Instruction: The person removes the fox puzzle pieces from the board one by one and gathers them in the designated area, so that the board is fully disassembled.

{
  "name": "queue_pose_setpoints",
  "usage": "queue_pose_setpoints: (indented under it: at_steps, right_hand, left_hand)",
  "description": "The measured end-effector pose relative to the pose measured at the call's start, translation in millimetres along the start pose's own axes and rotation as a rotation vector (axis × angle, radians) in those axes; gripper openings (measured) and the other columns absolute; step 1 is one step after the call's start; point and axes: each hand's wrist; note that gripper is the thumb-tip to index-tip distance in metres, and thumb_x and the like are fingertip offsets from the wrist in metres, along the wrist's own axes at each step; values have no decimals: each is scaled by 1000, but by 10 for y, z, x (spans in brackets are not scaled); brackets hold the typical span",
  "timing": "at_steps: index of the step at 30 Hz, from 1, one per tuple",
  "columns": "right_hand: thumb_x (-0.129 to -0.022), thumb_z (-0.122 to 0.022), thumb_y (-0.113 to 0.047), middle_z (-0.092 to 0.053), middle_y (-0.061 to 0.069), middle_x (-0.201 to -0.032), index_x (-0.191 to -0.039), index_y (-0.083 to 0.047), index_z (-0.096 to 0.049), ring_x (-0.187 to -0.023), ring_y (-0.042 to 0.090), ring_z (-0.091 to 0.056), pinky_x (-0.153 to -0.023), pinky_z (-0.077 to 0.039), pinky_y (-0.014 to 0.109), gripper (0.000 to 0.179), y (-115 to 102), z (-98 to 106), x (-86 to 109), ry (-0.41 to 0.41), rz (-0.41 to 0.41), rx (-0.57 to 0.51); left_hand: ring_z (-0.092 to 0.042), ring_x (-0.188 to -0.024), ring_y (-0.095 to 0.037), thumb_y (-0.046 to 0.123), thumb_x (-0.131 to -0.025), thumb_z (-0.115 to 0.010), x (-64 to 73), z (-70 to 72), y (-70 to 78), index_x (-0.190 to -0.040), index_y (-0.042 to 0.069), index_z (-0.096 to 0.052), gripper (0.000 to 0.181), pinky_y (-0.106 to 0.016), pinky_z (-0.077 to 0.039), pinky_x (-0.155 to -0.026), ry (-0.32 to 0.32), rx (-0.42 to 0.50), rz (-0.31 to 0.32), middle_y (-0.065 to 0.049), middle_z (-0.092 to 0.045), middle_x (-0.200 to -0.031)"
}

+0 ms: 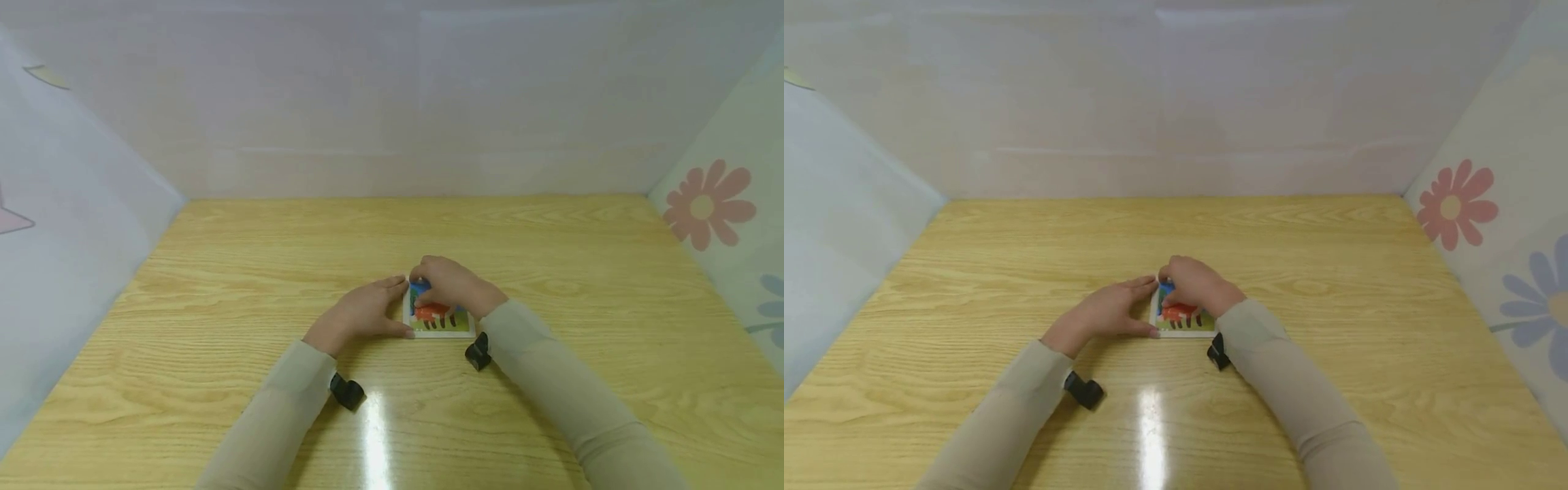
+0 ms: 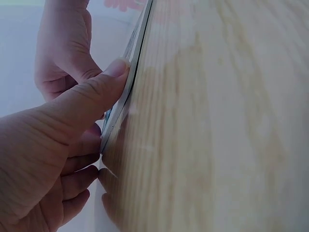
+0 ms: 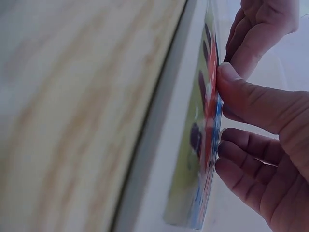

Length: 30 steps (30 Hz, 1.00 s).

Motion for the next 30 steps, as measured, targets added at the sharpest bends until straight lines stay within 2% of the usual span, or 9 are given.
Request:
queue_pose_setpoints:
  at_steps: [10, 22, 26, 30]
  right_hand:
    - [-80, -74, -23, -57, 9, -111, -116, -5, -62, -99, 21, -55, -90, -47, 36, 42, -36, 1, -8, 19, -8, -40]
    - [-77, -76, -15, -62, 7, -109, -111, -5, -66, -97, 19, -56, -91, -47, 35, 37, -94, 20, -64, 28, -118, -137]
    - [-75, -78, -14, -62, 6, -106, -107, -4, -66, -92, 19, -56, -88, -48, 36, 35, -100, 15, -68, 41, -124, -149]
    - [-74, -78, -13, -62, 7, -107, -106, -4, -65, -96, 20, -57, -90, -47, 36, 35, -79, -8, -61, 56, -127, -160]
  left_hand:
    - [-27, -138, -21, 59, -75, -67, 10, 9, 14, -146, 10, -26, 96, -37, -30, -109, -4, 27, 9, -3, -24, -153]
    - [-28, -137, -24, 55, -75, -68, 0, 27, 12, -146, 8, -28, 94, -37, -30, -109, -4, 38, -10, -6, -24, -153]
    - [-29, -137, -25, 54, -75, -69, 2, 27, 14, -145, 7, -28, 94, -38, -31, -109, -1, 44, -24, -7, -24, -152]
    - [-30, -136, -25, 54, -76, -68, 6, 23, 22, -145, 6, -28, 93, -38, -31, -108, -7, 52, -27, -8, -24, -152]
Point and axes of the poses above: each hand's wrist, its own x-axis away from the middle knuckle, its own z-axis out of the back of the hand, y = z × x
